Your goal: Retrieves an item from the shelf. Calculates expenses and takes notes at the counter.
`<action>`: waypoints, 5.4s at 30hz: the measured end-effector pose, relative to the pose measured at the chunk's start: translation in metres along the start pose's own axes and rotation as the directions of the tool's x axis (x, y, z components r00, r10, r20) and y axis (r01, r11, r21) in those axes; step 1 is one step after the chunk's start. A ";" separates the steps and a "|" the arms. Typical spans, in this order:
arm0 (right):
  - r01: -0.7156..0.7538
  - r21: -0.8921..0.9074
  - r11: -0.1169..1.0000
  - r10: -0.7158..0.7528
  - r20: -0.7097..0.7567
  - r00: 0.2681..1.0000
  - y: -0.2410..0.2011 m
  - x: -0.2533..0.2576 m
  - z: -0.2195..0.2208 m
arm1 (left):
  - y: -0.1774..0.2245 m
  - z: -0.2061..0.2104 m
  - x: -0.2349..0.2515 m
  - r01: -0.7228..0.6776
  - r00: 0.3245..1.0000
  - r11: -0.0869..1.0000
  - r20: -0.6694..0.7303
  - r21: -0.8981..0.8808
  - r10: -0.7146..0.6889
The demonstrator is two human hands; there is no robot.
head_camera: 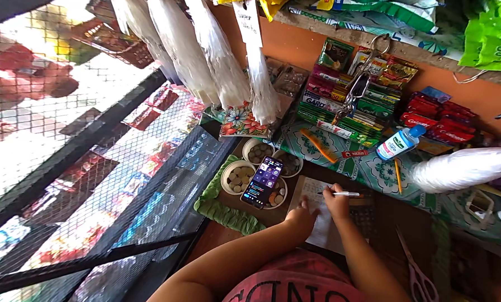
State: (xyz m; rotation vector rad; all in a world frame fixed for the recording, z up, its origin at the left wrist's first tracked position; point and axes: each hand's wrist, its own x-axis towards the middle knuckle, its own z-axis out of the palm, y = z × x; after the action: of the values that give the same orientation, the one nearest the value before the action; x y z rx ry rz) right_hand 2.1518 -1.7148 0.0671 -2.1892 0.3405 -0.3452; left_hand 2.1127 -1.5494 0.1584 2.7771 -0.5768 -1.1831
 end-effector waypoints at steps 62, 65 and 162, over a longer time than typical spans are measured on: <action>-0.208 -0.059 0.976 0.202 -0.103 0.974 0.127 -0.184 -0.147 | -0.055 0.005 -0.060 -0.138 0.986 0.989 0.106 0.046 0.133; -0.241 -0.038 0.970 0.234 -0.136 0.963 0.136 -0.193 -0.138 | -0.056 0.003 -0.060 -0.150 0.983 0.987 0.113 0.055 0.143; -0.281 0.334 0.900 0.324 -0.078 0.943 0.151 -0.193 -0.138 | -0.051 0.005 -0.050 -0.149 0.980 0.984 0.151 0.102 0.132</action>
State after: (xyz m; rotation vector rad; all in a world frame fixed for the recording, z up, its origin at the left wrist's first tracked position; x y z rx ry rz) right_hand 1.9050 -1.8340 0.0023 -1.7658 0.6460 -0.3445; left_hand 2.0929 -1.4837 0.1786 2.7018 -0.8639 -1.3663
